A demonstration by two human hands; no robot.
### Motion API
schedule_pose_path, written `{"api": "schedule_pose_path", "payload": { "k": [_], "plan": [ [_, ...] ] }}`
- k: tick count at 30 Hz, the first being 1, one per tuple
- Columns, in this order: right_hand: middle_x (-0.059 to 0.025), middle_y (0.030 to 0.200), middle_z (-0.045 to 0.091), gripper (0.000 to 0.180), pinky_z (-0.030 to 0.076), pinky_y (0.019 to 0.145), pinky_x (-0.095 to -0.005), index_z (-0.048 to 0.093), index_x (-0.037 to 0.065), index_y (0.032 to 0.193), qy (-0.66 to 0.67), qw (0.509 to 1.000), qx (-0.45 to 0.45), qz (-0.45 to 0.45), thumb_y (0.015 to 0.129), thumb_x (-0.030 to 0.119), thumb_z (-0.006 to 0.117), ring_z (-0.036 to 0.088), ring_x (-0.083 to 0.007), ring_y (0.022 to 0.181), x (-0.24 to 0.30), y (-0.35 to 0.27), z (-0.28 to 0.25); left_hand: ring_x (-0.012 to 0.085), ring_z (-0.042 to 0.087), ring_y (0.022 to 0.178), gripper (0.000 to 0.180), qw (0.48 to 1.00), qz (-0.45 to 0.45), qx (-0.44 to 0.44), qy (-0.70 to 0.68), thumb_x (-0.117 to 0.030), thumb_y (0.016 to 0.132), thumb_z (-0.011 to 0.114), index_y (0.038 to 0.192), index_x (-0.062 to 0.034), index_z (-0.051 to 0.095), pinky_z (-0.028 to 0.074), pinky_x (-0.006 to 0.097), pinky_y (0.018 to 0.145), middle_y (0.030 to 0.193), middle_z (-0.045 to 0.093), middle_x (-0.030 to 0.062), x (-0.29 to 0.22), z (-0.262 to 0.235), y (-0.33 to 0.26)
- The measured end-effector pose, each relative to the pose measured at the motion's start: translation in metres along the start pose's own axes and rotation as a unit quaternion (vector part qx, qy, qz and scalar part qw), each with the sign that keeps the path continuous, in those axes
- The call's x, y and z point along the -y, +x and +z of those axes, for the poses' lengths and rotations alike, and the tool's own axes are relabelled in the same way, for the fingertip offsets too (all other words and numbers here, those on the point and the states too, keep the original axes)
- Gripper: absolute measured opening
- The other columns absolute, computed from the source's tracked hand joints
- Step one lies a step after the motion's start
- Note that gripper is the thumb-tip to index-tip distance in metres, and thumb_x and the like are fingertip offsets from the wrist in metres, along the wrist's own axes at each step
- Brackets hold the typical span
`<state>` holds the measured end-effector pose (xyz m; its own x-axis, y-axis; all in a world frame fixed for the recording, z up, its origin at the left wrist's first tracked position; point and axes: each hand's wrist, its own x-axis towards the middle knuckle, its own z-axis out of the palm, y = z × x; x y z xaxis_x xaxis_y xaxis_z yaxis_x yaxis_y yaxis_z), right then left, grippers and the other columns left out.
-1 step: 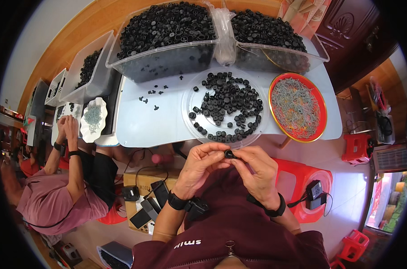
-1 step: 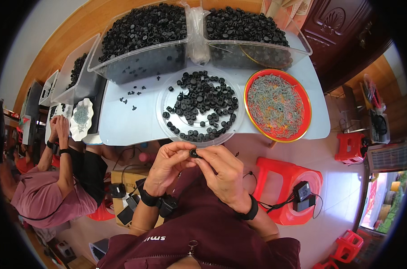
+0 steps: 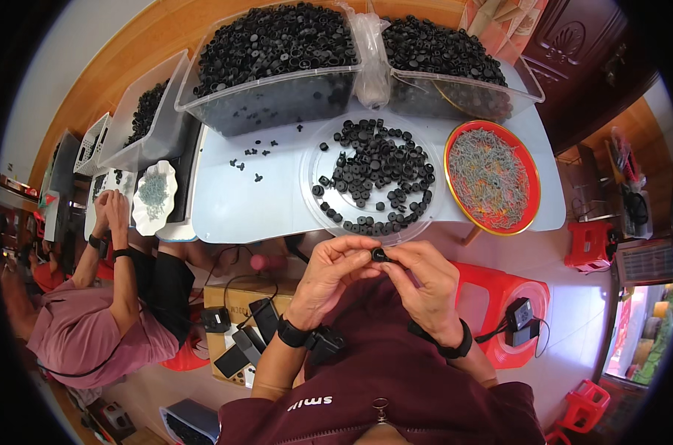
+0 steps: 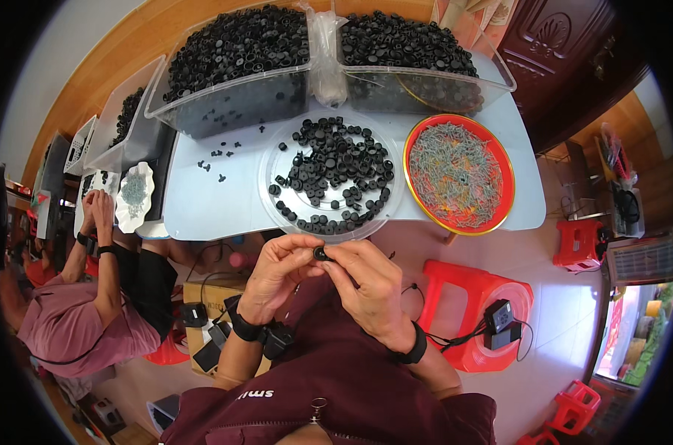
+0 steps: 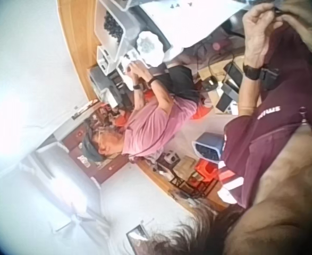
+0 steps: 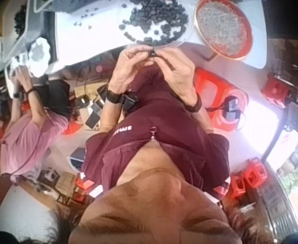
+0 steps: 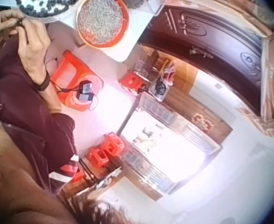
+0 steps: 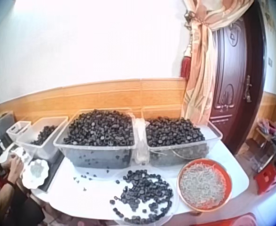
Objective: Assembling small black plastic components by hand at a table.
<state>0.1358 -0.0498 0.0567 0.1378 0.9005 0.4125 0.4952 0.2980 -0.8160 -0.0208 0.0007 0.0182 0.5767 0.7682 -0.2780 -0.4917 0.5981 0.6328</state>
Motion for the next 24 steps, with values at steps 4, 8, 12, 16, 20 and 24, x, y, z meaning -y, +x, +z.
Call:
{"api": "schedule_pose_path", "payload": {
  "k": [4,8,12,16,20,24],
  "plan": [
    [-0.0105,0.081,0.062,0.018,0.049,0.058,-0.0300,0.066,-0.001,0.089,-0.011,1.000,-0.002,-0.016,0.072,-0.004,0.068,0.062,-0.0223,0.068,-0.0009,0.0021,0.0017,0.0146,0.065,0.082,0.019,1.000,0.007,-0.004,0.011,-0.005,0.087,0.059,0.104,0.0025,0.061,0.057,0.026,0.073,0.092,0.065,0.0101,-0.0013,0.0002,0.0009],
    [-0.0105,0.081,0.062,0.018,0.049,0.058,-0.0302,0.065,-0.002,0.089,-0.017,1.000,0.005,-0.020,0.071,-0.005,0.068,0.062,-0.0226,0.068,-0.0032,0.0014,0.0029,0.0145,0.065,0.082,0.018,1.000,0.018,-0.006,0.020,-0.005,0.086,0.060,0.103,0.0023,0.062,0.057,0.026,0.073,0.094,0.066,0.0105,-0.0004,-0.0005,0.0015],
    [-0.0102,0.082,0.062,0.018,0.049,0.058,-0.0302,0.065,-0.002,0.088,-0.022,0.999,0.012,-0.026,0.071,-0.004,0.068,0.062,-0.0229,0.069,-0.0043,0.0012,0.0025,0.0148,0.065,0.083,0.018,0.998,0.036,-0.003,0.054,-0.002,0.085,0.060,0.102,0.0023,0.063,0.056,0.026,0.074,0.096,0.066,0.0112,0.0013,0.0003,0.0020],
    [-0.0104,0.081,0.063,0.018,0.049,0.058,-0.0299,0.064,-0.001,0.087,-0.010,1.000,0.001,-0.012,0.070,-0.004,0.070,0.063,-0.0224,0.069,-0.0034,0.0009,0.0036,0.0157,0.064,0.086,0.018,0.994,0.063,0.000,0.089,0.001,0.083,0.061,0.101,0.0025,0.063,0.054,0.026,0.077,0.099,0.065,0.0130,0.0012,0.0028,0.0008],
    [-0.0099,0.079,0.063,0.019,0.049,0.056,-0.0287,0.065,0.000,0.084,0.009,0.999,-0.027,-0.039,0.067,-0.003,0.073,0.063,-0.0210,0.067,-0.0089,-0.0009,0.0032,0.0173,0.063,0.093,0.019,0.994,0.073,0.006,0.080,0.004,0.083,0.060,0.102,0.0036,0.062,0.052,0.028,0.084,0.101,0.064,0.0141,-0.0015,0.0068,-0.0006],
    [-0.0090,0.078,0.064,0.018,0.048,0.054,-0.0271,0.065,0.000,0.082,-0.006,0.998,-0.040,-0.047,0.066,-0.003,0.074,0.062,-0.0197,0.065,-0.0069,-0.0040,0.0021,0.0173,0.062,0.094,0.020,0.994,0.073,0.018,0.077,0.005,0.083,0.060,0.103,0.0037,0.062,0.052,0.029,0.085,0.102,0.064,0.0147,-0.0013,0.0094,-0.0014]
  ]
}}
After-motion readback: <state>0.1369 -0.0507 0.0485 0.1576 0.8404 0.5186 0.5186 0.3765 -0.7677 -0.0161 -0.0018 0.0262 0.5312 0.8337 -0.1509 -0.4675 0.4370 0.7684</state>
